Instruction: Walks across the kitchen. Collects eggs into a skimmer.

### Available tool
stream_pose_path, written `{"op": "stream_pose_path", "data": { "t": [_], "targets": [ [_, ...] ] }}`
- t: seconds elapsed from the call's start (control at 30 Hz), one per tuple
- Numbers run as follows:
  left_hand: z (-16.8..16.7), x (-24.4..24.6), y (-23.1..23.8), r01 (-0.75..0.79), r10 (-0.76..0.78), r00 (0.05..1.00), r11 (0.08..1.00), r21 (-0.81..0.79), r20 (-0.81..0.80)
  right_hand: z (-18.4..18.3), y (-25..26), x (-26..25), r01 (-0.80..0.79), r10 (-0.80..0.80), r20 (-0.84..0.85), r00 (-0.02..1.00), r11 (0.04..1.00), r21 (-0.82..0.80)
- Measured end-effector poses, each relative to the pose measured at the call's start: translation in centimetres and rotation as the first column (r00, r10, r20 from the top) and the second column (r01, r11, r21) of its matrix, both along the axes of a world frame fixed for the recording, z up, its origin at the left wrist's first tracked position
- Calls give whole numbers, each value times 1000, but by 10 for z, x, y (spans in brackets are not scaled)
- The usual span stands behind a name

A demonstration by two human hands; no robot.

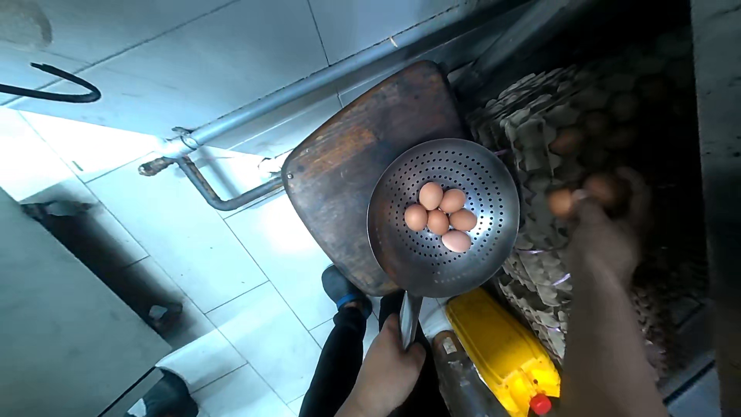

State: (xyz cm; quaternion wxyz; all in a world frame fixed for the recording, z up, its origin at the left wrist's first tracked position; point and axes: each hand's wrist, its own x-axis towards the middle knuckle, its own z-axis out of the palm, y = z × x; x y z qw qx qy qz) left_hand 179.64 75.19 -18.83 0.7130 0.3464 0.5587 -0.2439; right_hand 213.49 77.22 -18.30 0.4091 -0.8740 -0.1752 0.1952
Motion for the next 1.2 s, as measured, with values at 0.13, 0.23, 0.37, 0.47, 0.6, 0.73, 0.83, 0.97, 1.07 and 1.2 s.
{"op": "stream_pose_path", "data": {
  "t": [0.13,0.23,0.37,0.47,0.6,0.73,0.83,0.97,1.07,1.2],
  "targets": [
    [1,0,1,8,-8,1000,1000,4,2,-8,13,-29,-290,287,-98,953,957,-18],
    [0,0,2,12,-12,1000,1000,4,-2,-14,36,-38,-544,544,-78,835,798,-258],
    [1,1,2,8,-8,1000,1000,-3,-2,-22,66,-48,-682,789,-21,614,517,-517],
    [0,2,-1,-5,5,1000,1000,-13,2,-26,78,-53,-683,848,-21,530,412,-603],
    [0,3,-2,-12,12,1000,1000,-20,5,-29,89,-57,-671,879,-58,474,318,-670],
    [1,3,-1,-4,4,1000,1000,-23,-1,-39,94,-54,-685,900,-65,430,279,-673],
    [2,5,-1,-12,12,1000,1000,-22,3,-44,95,-54,-684,913,-62,404,256,-683],
    [2,8,0,-14,14,1000,1000,-22,-6,-50,93,-56,-672,934,-43,356,223,-706],
    [2,8,-1,-20,20,1000,1000,-21,-4,-50,92,-56,-679,937,-41,347,221,-700],
    [2,8,-2,-21,21,1000,1000,-14,-3,-40,90,-46,-747,925,-69,374,256,-614]
  ]
}}
